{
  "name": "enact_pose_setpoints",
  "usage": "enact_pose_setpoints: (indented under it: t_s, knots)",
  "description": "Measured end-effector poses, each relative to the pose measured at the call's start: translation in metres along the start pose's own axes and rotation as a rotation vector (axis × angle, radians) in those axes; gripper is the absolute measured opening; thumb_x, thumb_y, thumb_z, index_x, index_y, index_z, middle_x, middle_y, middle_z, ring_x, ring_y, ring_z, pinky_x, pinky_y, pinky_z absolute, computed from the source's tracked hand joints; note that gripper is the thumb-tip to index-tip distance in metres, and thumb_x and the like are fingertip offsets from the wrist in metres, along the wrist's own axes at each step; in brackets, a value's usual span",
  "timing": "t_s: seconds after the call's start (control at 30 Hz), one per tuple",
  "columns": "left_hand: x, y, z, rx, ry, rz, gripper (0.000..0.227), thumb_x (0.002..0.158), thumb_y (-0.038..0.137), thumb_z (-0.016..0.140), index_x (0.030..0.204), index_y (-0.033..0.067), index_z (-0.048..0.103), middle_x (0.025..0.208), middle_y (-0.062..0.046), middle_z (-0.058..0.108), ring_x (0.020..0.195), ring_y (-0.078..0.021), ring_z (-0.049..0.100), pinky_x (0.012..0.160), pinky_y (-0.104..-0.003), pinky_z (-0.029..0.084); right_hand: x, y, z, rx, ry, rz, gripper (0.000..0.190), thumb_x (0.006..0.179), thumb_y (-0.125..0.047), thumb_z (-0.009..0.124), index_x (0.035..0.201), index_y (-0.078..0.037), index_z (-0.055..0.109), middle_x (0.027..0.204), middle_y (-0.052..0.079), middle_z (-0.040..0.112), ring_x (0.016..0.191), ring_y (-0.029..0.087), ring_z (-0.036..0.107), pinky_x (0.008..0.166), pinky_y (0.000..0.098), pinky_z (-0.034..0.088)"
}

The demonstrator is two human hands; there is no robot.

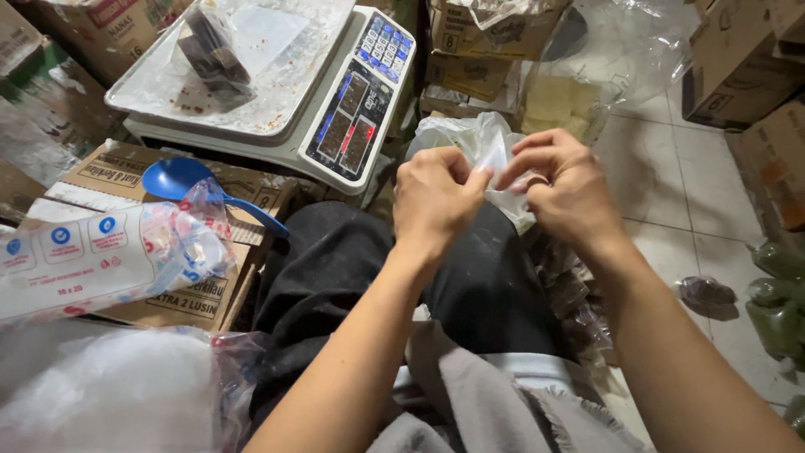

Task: The person scoops green mung beans from a large sack into small plastic bags using a blue scoop. They place each bag on a digital scale to measure the weight, then tie the bag closed and set it aside. The process is repeated for multiple bags.

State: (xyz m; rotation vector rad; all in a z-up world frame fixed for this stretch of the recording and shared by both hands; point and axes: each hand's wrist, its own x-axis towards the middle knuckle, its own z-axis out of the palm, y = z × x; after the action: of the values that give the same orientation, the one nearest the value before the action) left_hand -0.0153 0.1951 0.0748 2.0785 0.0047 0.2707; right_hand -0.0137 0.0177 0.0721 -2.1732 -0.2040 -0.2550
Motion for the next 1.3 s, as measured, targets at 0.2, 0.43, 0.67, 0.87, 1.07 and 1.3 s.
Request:
enact_pose_setpoints:
  t_s: [0.2, 0.43, 0.67, 0.87, 1.07, 1.3]
  knots:
    - [-0.011, 0.014, -0.003, -0.033, 0.062, 0.198, 0.016, 0.077, 0.014, 0.071, 0.09, 0.0071, 0.065, 0.095, -0.012, 0.071, 0.087, -0.0375, 0.071, 0.074, -0.048, 0.055, -0.001, -0.011, 0.017, -0.436, 0.047, 0.011, 0.027, 0.081, -0.022, 0.077, 0.106, -0.029, 0.083, 0.122, 0.003, 0.067, 0.1, 0.024, 0.069, 0.085, 0.0381, 0.054]
    - [-0.005, -0.007, -0.025, 0.145, -0.026, 0.232, 0.019, 0.081, 0.005, 0.063, 0.085, 0.0173, 0.078, 0.114, -0.001, 0.072, 0.097, -0.0338, 0.072, 0.084, -0.047, 0.056, 0.022, -0.024, 0.016, -0.571, -0.069, 0.135, 0.041, 0.074, -0.017, 0.072, 0.105, -0.041, 0.084, 0.134, -0.004, 0.062, 0.11, 0.023, 0.065, 0.093, 0.0394, 0.05]
    - [0.011, -0.031, -0.052, 0.162, -0.039, 0.245, 0.04, 0.071, 0.002, 0.06, 0.098, 0.0198, 0.083, 0.123, -0.004, 0.072, 0.104, -0.0331, 0.07, 0.092, -0.043, 0.056, 0.058, -0.011, 0.027, 0.179, -0.496, 0.051, 0.025, 0.084, -0.008, 0.073, 0.107, -0.013, 0.082, 0.127, 0.009, 0.071, 0.107, 0.023, 0.069, 0.088, 0.0338, 0.057]
    - [0.023, -0.03, -0.046, 0.162, -0.093, 0.114, 0.038, 0.076, 0.004, 0.058, 0.101, 0.0172, 0.084, 0.096, -0.022, 0.075, 0.095, -0.0364, 0.073, 0.092, -0.044, 0.057, 0.059, 0.024, 0.036, 0.65, -0.518, 0.148, 0.025, 0.091, -0.003, 0.064, 0.112, -0.004, 0.076, 0.132, 0.01, 0.068, 0.116, 0.021, 0.068, 0.092, 0.0368, 0.058]
    - [0.052, -0.041, -0.044, 0.298, 0.004, -0.033, 0.021, 0.077, 0.009, 0.064, 0.092, 0.0067, 0.078, 0.093, -0.025, 0.072, 0.091, -0.0451, 0.07, 0.082, -0.053, 0.056, 0.067, 0.09, 0.032, 1.057, -0.044, 0.443, 0.024, 0.097, -0.008, 0.055, 0.118, -0.005, 0.067, 0.119, 0.014, 0.068, 0.101, 0.022, 0.071, 0.09, 0.043, 0.061]
    - [0.089, -0.05, 0.005, 0.387, 0.022, 0.1, 0.109, 0.077, 0.058, 0.078, 0.142, -0.0148, 0.029, 0.155, -0.031, 0.029, 0.11, -0.045, 0.065, 0.084, -0.048, 0.057, 0.098, 0.195, 0.058, 0.413, 0.036, 0.727, 0.022, 0.096, -0.01, 0.06, 0.114, -0.015, 0.071, 0.094, -0.003, 0.072, 0.081, 0.008, 0.063, 0.068, 0.0278, 0.049]
